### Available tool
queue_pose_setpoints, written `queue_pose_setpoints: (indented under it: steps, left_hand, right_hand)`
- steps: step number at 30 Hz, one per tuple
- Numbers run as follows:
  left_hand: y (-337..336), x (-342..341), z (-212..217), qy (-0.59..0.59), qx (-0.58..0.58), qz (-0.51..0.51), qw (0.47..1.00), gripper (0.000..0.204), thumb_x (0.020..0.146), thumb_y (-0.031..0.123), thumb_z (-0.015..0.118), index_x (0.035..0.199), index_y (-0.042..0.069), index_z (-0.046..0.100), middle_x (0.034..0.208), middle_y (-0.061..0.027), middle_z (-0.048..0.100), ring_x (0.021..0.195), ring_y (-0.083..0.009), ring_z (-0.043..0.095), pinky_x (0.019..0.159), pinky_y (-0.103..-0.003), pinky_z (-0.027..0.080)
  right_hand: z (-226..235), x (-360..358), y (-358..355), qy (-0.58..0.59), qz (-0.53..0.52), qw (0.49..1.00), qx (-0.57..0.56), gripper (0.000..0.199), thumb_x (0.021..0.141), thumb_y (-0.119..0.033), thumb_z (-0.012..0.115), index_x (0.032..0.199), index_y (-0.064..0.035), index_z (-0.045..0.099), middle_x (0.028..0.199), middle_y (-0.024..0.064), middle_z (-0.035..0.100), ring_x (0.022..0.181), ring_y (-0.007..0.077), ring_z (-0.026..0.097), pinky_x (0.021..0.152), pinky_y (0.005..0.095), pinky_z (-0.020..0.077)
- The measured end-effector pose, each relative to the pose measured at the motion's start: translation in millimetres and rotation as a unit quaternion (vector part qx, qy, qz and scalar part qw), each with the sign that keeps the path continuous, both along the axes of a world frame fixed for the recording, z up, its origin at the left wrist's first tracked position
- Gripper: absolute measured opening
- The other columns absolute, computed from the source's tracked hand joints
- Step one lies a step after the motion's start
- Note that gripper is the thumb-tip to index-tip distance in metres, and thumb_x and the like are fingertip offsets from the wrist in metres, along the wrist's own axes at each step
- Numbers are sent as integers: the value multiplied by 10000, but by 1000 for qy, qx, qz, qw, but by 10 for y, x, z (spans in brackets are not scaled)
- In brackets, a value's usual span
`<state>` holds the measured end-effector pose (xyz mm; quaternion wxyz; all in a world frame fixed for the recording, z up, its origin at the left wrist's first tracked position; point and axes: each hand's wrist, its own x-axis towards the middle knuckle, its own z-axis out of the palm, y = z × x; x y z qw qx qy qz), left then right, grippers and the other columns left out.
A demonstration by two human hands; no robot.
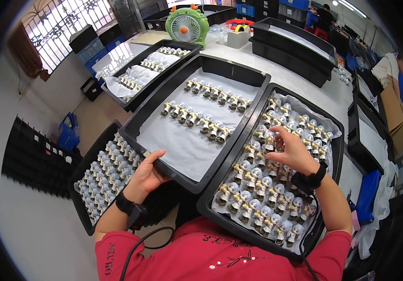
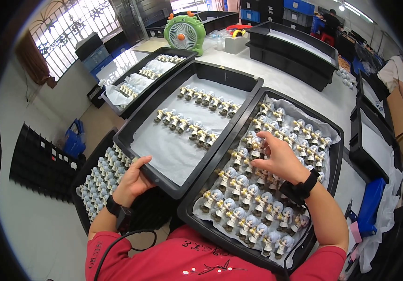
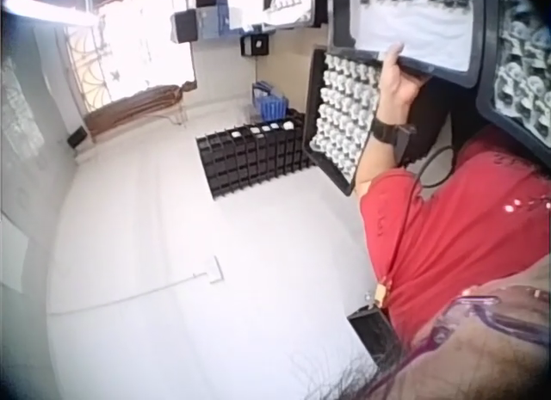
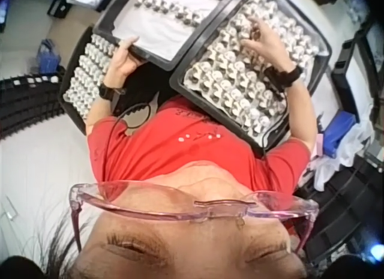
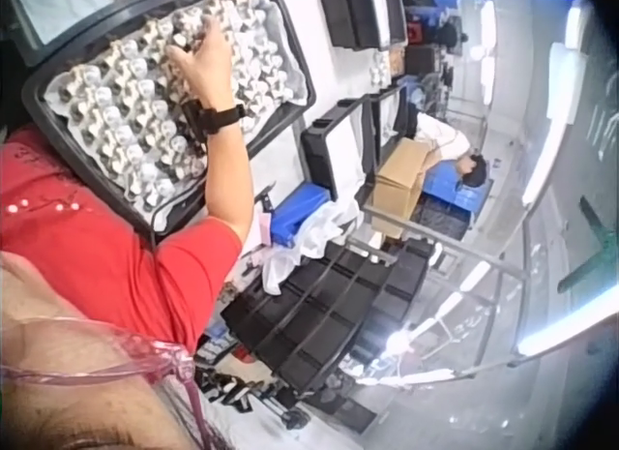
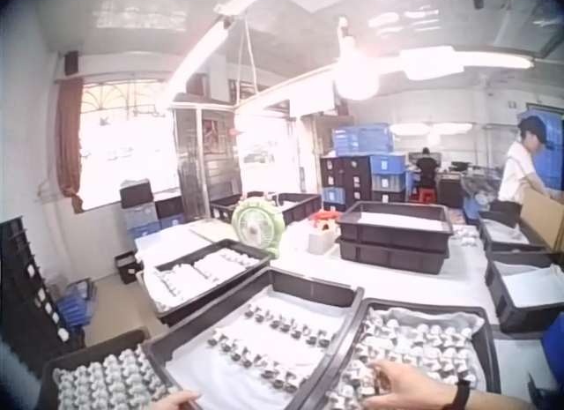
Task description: Inspecting and packing small industrial components into trays and boxes.
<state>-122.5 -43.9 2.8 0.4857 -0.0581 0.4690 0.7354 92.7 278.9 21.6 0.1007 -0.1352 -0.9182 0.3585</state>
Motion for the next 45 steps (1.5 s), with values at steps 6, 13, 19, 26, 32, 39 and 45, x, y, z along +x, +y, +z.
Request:
queue_pose_setpoints:
  steps: [6, 13, 19, 26, 32, 39, 45]
  left_hand:
    - [33, 75, 75, 17, -3, -2, 1000, 492, 835, 263, 606, 1252, 69, 431, 1211, -111, 540, 1118, -282, 520, 895, -525, 425]
    - [19, 2, 29, 15, -6, -4, 1000, 447, 827, 181, 588, 1221, 40, 433, 1194, -135, 535, 1092, -300, 534, 885, -555, 433]
    - [-5, -60, 36, 8, -28, 24, 999, 391, 783, 71, 556, 1161, 24, 462, 1113, -129, 568, 1025, -299, 573, 859, -540, 464]
    - [54, -162, 45, 9, -35, 14, 999, 324, 775, 57, 550, 1088, 1, 488, 1045, -126, 582, 974, -291, 582, 836, -530, 469]
    - [-51, -119, 122, 11, -6, -9, 1000, 436, 738, 67, 524, 1166, 13, 464, 1141, -153, 558, 1085, -331, 527, 904, -530, 435]
    - [62, -211, 105, -28, -8, 1, 1000, 457, 727, 76, 493, 1179, 16, 475, 1160, -159, 560, 1065, -350, 546, 893, -550, 442]
    - [119, -178, 171, -10, -10, 15, 1000, 476, 732, 59, 499, 1201, 12, 437, 1158, -158, 542, 1054, -361, 540, 868, -562, 452]
  right_hand:
    - [-3, -5, -5, 0, -1, 1000, 4, 658, 655, -191, 768, 1211, -30, 456, 809, 78, 533, 700, 172, 511, 663, 292, 448]
    - [1, 17, -3, -9, 6, 1000, 3, 692, 689, -211, 762, 1282, -84, 430, 917, 83, 532, 747, 163, 515, 706, 290, 456]
    - [-12, -16, -18, -18, 18, 1000, 5, 684, 705, -242, 742, 1290, -80, 426, 1001, 117, 502, 861, 213, 515, 777, 310, 442]
    - [-39, 51, 27, -16, 10, 999, 31, 718, 747, -317, 719, 1323, -49, 385, 1082, 150, 454, 970, 259, 486, 876, 338, 410]
    - [-322, -67, 118, 29, 57, 997, 48, 778, 757, -424, 686, 1306, 21, 361, 1192, 233, 429, 1084, 350, 461, 922, 378, 396]
    - [-210, 83, 132, -14, 49, 998, 25, 740, 791, -385, 668, 1316, 24, 344, 1228, 218, 403, 1123, 337, 446, 938, 363, 392]
    - [-223, 66, 147, -7, 55, 998, 34, 732, 795, -365, 665, 1330, 3, 327, 1240, 216, 401, 1120, 344, 457, 939, 366, 395]
